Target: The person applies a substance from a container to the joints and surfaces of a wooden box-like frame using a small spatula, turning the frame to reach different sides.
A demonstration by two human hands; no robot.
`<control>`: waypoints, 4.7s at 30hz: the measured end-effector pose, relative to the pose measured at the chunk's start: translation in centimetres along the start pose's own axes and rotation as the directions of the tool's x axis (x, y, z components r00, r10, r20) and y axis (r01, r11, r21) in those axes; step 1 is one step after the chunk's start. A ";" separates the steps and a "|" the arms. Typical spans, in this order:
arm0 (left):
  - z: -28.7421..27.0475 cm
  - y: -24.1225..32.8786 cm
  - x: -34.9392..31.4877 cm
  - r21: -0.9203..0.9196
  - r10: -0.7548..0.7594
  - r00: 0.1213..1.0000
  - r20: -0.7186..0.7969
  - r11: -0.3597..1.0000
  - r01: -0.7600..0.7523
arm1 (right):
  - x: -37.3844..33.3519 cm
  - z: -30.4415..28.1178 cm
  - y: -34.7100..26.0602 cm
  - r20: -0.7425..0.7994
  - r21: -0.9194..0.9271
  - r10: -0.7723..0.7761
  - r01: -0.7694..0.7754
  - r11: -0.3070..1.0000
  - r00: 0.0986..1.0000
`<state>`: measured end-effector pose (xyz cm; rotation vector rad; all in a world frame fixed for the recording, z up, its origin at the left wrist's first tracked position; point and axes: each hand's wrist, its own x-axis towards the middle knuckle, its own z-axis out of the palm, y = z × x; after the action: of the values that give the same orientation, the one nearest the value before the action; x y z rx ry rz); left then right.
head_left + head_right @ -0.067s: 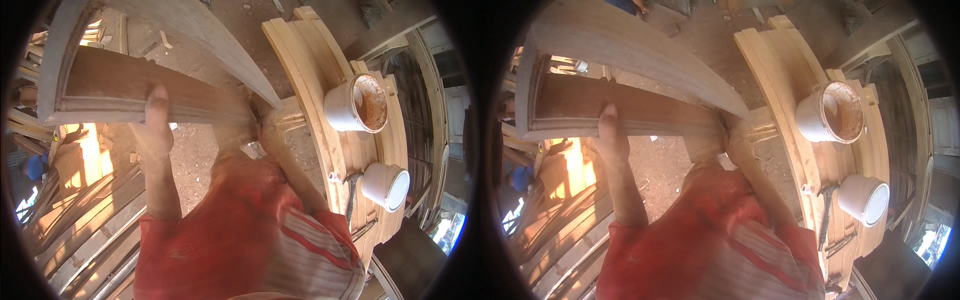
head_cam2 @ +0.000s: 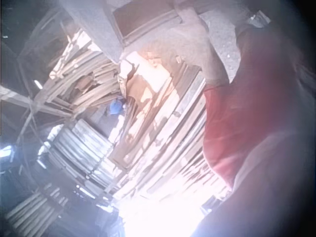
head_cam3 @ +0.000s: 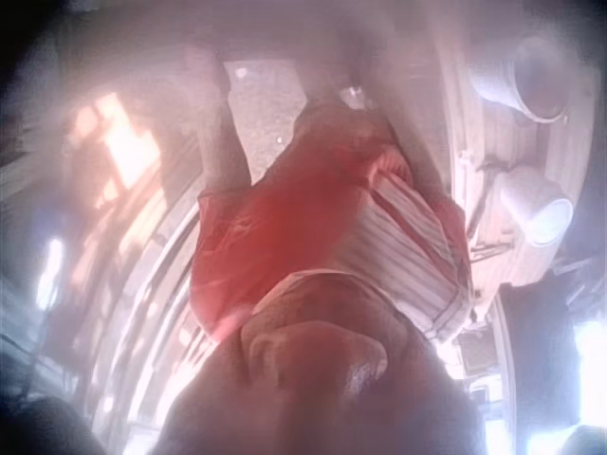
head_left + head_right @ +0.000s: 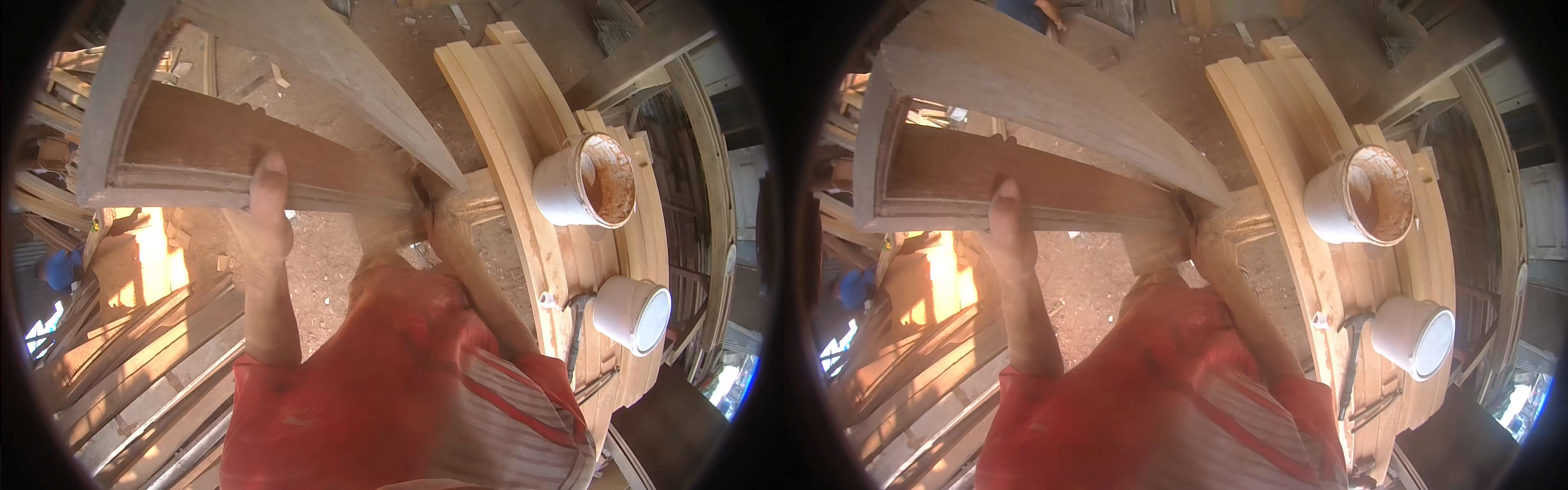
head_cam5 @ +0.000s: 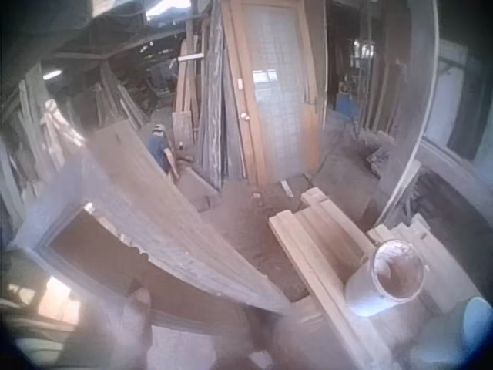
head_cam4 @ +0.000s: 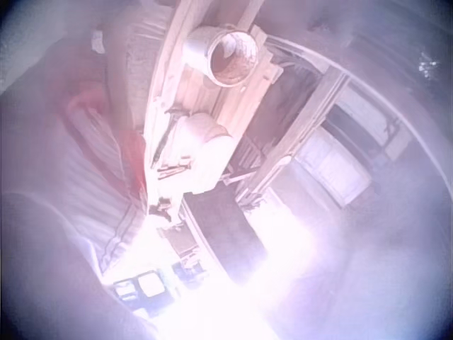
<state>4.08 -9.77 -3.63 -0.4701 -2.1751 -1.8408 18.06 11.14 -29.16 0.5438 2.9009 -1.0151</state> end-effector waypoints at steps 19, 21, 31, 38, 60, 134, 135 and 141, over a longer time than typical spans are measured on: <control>-1.0 -1.4 -1.5 0.167 0.057 0.995 -0.086 0.985 -0.042 | -0.9 1.2 2.1 0.047 0.057 0.008 -0.011 0.998 0.999; -1.4 -1.8 -1.7 0.152 -0.007 0.992 -0.126 0.988 0.026 | -1.1 0.4 2.0 0.020 0.076 -0.042 0.040 0.996 0.999; -5.3 -7.2 -4.5 0.007 0.010 0.998 -0.066 1.000 -0.010 | -0.2 -17.9 -8.4 -0.476 0.033 -0.483 0.563 0.826 0.735; -7.3 -3.8 -4.7 -0.032 -0.069 0.987 -0.148 0.997 0.065 | 18.7 -35.9 -36.8 -0.315 -0.565 -0.912 0.720 0.402 0.262; -12.0 -10.5 -10.1 -0.008 -0.199 0.980 -0.006 0.980 0.199 | 36.5 -33.8 -51.7 0.300 -0.917 -0.799 0.388 -0.091 0.521; -2.7 -0.7 -1.2 0.167 0.067 0.993 -0.101 0.985 -0.050 | 1.2 -0.1 -0.2 0.010 0.022 0.036 -0.036 0.999 0.999; -2.7 -0.8 -1.2 0.170 0.087 0.991 -0.101 0.983 -0.069 | 1.0 -0.3 -0.5 -0.014 0.032 0.026 -0.025 0.999 1.000; -2.3 -0.6 -1.2 0.156 0.048 0.992 -0.117 0.987 -0.030 | 0.8 -1.1 -1.9 -0.073 0.119 0.034 -0.025 0.993 0.997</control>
<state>4.91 -12.22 -4.31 -0.3569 -2.1893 -1.6215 16.82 10.70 -27.27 0.6425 2.9010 -1.1934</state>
